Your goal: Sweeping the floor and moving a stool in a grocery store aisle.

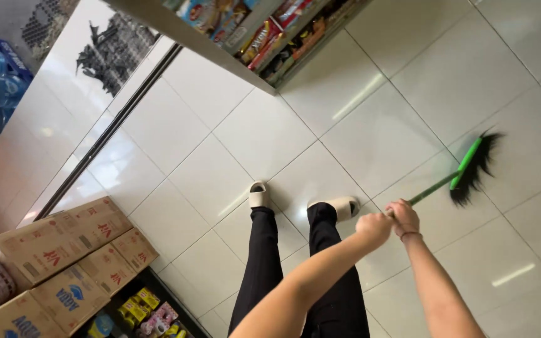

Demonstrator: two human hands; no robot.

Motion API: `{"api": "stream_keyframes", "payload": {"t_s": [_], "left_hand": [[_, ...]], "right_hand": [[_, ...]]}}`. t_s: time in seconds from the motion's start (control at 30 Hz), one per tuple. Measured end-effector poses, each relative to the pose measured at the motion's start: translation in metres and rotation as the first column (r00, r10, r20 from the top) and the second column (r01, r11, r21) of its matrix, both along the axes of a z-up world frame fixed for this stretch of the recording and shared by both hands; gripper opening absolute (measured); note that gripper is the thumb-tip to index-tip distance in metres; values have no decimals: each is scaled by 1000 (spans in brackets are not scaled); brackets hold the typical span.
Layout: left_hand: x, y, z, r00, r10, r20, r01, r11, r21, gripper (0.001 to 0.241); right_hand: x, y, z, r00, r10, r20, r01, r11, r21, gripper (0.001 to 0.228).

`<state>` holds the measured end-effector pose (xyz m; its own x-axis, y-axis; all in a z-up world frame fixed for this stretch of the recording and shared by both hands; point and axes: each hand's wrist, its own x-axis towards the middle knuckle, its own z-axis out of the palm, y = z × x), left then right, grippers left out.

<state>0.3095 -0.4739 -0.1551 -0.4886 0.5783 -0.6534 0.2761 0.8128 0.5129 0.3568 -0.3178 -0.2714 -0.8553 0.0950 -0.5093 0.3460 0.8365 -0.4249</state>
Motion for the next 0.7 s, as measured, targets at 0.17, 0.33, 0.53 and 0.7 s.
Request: {"api": "stream_keyframes", "payload": {"t_s": [0.17,0.33,0.53,0.7], "left_hand": [[-26,-161,43,954,296,-37,-297,954,-46,36],[-7,-283,135,925,368,-89,-379,899,-218,43],[19,-318,221,915,397,-73,-401,874,-274,55],[22,-287,185,938,343,51,-335,934,-125,56]], "right_hand": [[-69,-164,32,916,379,-134,-383,924,-2,22],[-80,-308,85,843,492,-216,-533,814,-230,4],[-62,-352,167,818,383,-429,-553,728,-405,8],[-40,-279,156,790,285,-542,-496,817,-294,8]]}}
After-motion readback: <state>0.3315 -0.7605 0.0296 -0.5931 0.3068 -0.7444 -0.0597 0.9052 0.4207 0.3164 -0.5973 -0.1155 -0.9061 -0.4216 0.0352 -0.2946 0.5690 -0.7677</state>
